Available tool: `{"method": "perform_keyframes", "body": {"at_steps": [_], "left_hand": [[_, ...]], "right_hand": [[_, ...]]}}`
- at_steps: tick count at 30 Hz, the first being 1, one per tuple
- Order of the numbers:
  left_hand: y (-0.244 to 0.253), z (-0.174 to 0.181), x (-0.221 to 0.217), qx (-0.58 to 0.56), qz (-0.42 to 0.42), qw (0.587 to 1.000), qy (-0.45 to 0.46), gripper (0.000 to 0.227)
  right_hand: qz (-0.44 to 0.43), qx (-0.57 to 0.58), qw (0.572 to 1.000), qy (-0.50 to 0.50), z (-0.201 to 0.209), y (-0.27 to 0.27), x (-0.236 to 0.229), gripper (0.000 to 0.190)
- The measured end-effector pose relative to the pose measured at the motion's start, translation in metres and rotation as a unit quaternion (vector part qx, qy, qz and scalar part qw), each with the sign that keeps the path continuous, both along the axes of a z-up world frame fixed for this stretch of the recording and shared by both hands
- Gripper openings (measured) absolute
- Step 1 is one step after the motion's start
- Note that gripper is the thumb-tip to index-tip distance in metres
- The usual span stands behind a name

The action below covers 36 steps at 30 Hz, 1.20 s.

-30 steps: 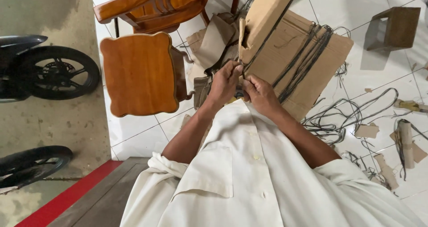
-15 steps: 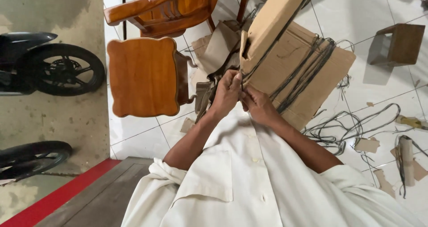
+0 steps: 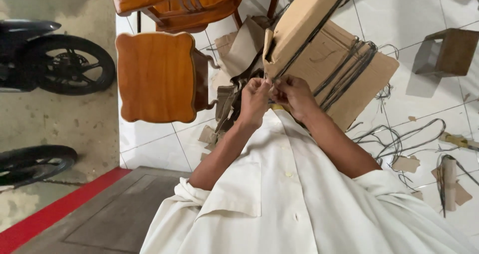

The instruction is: The person secures a stack of flattened cardboard pieces using black plastic straps. They repeatedly wrap each strap around the bundle, pull it tight, and tie a knot by hand. The process is repeated for several straps to hold the cardboard together.

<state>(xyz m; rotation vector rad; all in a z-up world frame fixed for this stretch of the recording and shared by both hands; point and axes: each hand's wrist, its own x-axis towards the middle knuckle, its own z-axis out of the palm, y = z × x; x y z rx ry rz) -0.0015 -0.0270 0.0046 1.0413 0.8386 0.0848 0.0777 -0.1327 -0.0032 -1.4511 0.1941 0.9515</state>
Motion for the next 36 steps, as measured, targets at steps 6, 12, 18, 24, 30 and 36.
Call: {"method": "perform_keyframes", "body": {"at_steps": [6,12,18,24,30,36], "left_hand": [[0.008,-0.009,-0.002,-0.017,-0.043,0.999,0.002,0.019],[0.011,0.019,-0.004,-0.017,-0.059,0.997,-0.040,0.019],[0.011,0.013,-0.005,0.058,-0.069,0.994,-0.068,0.013],[0.016,0.037,-0.010,0.082,-0.100,0.987,-0.098,0.016],[0.021,0.026,-0.009,0.042,-0.092,0.988,-0.119,0.018],[0.022,0.046,-0.007,0.059,-0.095,0.985,-0.129,0.016]], "right_hand": [[-0.114,0.046,0.990,0.067,-0.077,-0.002,-0.011,0.015],[-0.164,0.079,0.975,0.128,-0.055,0.011,-0.027,0.016],[-0.152,-0.006,0.988,-0.011,-0.001,0.022,-0.025,0.019],[-0.149,-0.053,0.985,-0.076,0.038,0.032,-0.038,0.021],[-0.196,0.055,0.977,0.060,-0.002,0.025,-0.029,0.012],[-0.218,0.066,0.972,0.057,-0.024,0.017,-0.025,0.011]]}}
